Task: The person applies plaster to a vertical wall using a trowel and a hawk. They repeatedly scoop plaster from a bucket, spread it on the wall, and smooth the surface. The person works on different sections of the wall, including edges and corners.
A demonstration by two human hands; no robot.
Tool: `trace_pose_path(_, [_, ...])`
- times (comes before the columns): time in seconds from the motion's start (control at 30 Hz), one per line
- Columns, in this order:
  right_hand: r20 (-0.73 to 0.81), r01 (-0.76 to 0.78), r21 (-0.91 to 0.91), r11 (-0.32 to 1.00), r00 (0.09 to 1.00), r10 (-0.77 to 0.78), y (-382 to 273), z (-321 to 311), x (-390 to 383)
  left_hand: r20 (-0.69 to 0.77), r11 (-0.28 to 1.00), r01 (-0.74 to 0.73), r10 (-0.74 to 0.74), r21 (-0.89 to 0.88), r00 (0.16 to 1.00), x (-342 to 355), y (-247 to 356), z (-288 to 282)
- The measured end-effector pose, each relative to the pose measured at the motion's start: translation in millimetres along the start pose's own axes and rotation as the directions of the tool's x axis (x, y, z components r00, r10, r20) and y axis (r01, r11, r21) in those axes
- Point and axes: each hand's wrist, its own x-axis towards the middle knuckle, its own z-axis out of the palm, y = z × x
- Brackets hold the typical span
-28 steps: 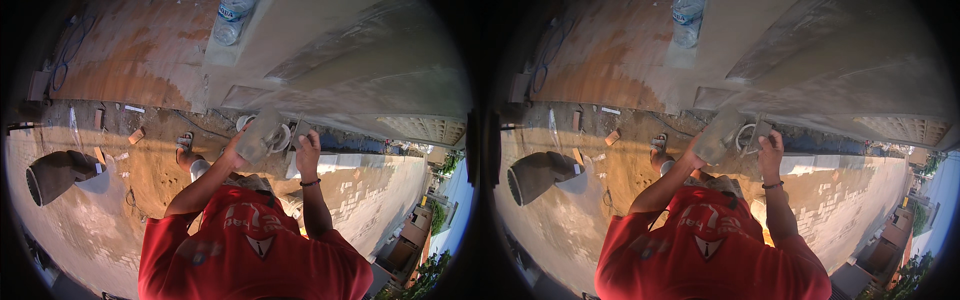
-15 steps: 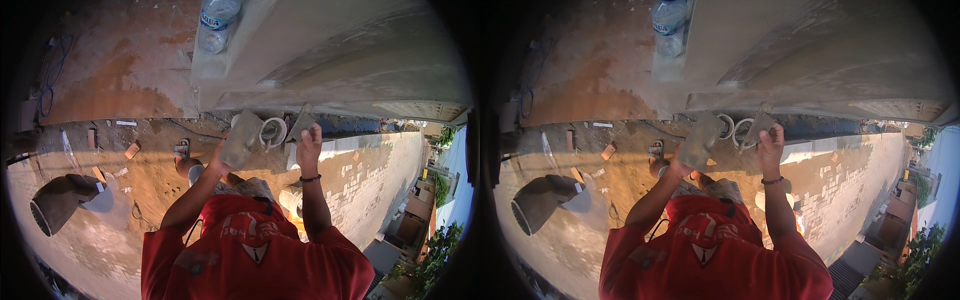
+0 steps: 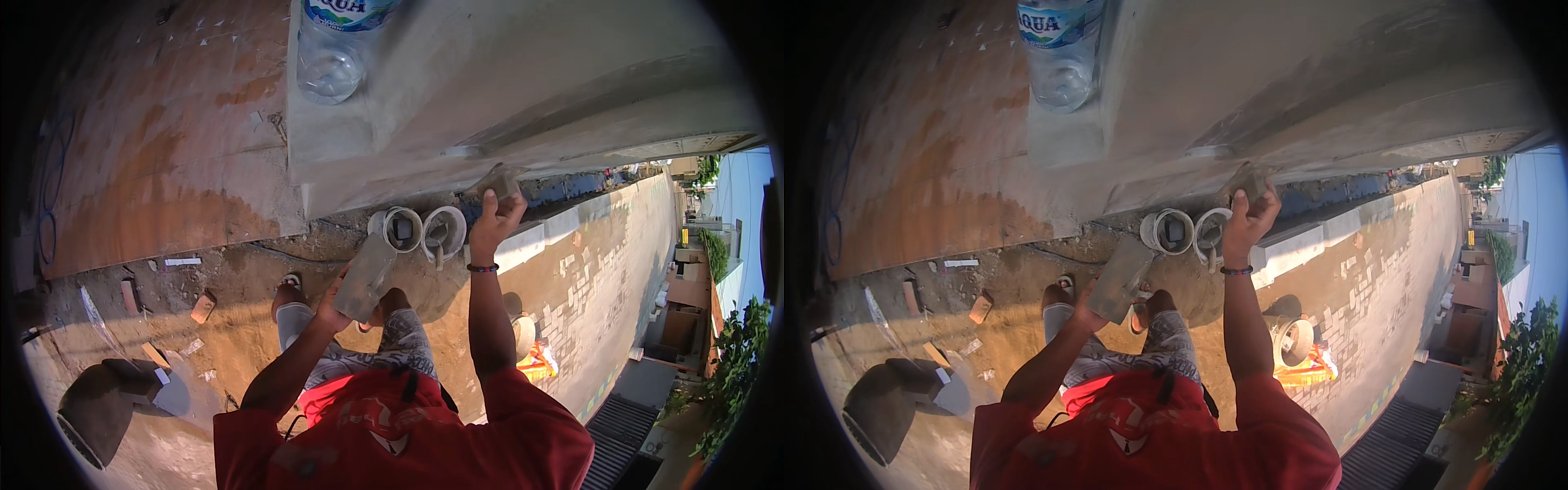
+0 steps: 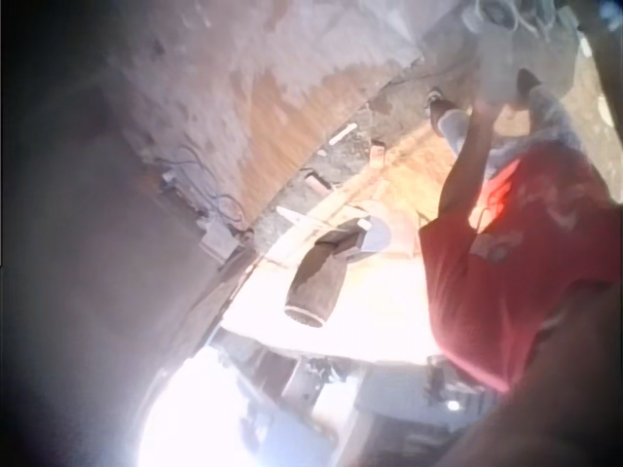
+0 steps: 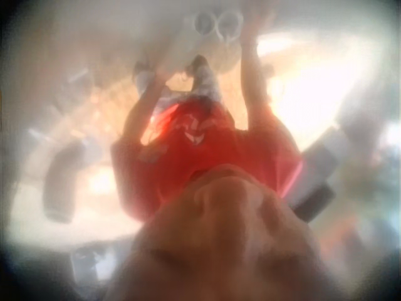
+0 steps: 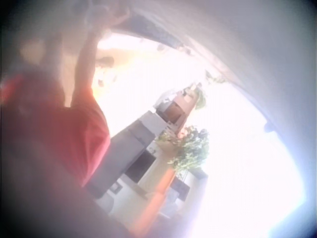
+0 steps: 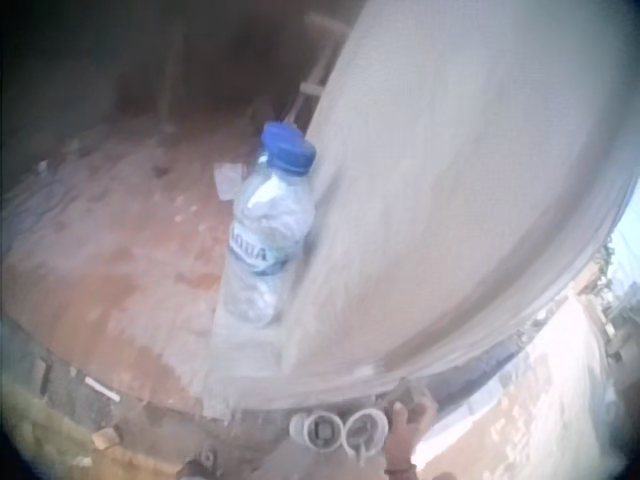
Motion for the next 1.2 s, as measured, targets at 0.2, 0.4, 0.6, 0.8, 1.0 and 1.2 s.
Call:
trace_pose_path(0.2, [-0.191,0.083,-0.030,0.996,0.978,-0.087,38,23,11,0.017,0.999,0.006,-0.007,0.032,1.000,4,18,11])
trace_pose_path(0.4, [-0.222,0.060,0.106,0.993,0.974,-0.036,29,41,1,0.074,0.996,0.074,-0.071,-0.041,0.995,5,20,17])
trace_pose_path(0.6, [-0.250,0.023,-0.087,0.996,0.967,-0.044,27,47,11,0.173,0.979,0.126,-0.098,-0.161,0.980,5,26,31])
trace_pose_path(0.8, [-0.352,-0.052,-0.164,0.985,0.936,-0.009,49,22,0,0.208,0.910,0.236,-0.172,-0.340,0.963,7,32,33])
trace_pose_path(1.0, [-0.264,-0.030,-0.043,0.999,0.964,0.017,16,43,1,0.000,0.996,0.052,-0.052,0.074,0.999,8,27,19])
trace_pose_path(1.2, [-0.246,-0.031,-0.222,0.975,0.969,-0.026,45,45,-6,-0.021,0.998,0.036,-0.034,0.060,0.999,14,16,-28])
